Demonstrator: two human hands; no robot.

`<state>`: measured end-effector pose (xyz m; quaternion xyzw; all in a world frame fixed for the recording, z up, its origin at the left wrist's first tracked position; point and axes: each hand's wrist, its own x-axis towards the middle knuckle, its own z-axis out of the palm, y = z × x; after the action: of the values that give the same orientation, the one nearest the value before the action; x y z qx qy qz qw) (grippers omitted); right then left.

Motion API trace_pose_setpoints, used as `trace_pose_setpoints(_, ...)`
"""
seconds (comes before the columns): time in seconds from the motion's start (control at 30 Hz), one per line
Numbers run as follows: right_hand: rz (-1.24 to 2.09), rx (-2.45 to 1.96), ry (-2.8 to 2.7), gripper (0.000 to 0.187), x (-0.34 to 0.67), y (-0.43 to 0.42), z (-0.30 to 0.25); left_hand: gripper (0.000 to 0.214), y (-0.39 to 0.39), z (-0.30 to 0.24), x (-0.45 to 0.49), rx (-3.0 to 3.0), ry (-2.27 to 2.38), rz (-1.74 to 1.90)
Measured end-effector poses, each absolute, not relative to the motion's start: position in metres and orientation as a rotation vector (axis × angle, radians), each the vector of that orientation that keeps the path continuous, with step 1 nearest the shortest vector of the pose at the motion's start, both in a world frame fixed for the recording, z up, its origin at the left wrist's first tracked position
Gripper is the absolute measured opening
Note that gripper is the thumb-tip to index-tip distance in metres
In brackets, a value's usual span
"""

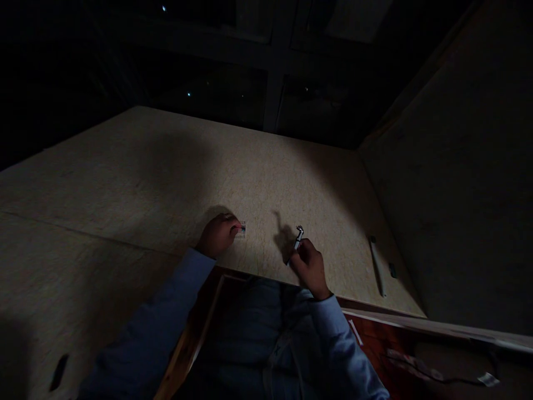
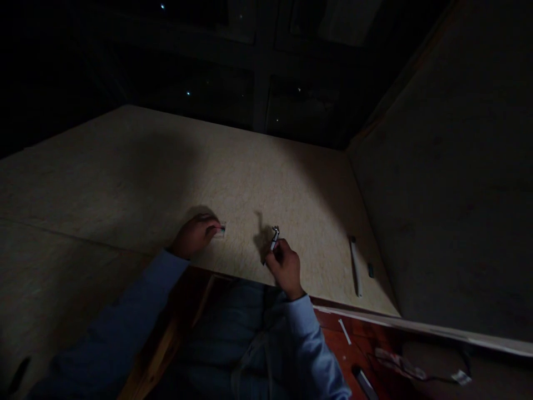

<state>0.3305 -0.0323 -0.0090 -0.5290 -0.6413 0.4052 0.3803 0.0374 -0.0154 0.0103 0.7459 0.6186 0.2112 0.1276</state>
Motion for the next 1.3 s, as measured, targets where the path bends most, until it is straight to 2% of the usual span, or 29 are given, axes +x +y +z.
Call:
trace_pose_setpoints(0.17, 1.05, -1.249, -1.421, 0.026, 0.339, -0.036, -0.016, 0.021, -0.019, 0.003, 0.062, 2.186, 1.697, 0.693)
trace_pose_setpoints(0.43, 1.112, -1.171, -1.416, 0.02, 0.339, -0.034, -0.015, 0.014, -0.023, -0.006, 0.111, 2.024, 1.553, 1.007)
trace_pose_setpoints(0.6, 1.122, -1.182, -1.431, 0.015, 0.339, -0.034, -0.012, 0.016, -0.021, 0.008, 0.13, 1.612, 1.411, 1.16)
trace_pose_setpoints(0.9, 1.114, -1.113, -1.538, 0.011, 0.341, -0.036, 0.0, 0.051, -0.024, 0.02, 0.138, 0.639, 0.813, 1.159)
trace_pose_setpoints(1.3, 1.131, -1.137, -1.488, 0.014, 0.34, -0.037, -0.009, 0.046, -0.027, 0.03, 0.136, 0.479, 0.773, 1.027)
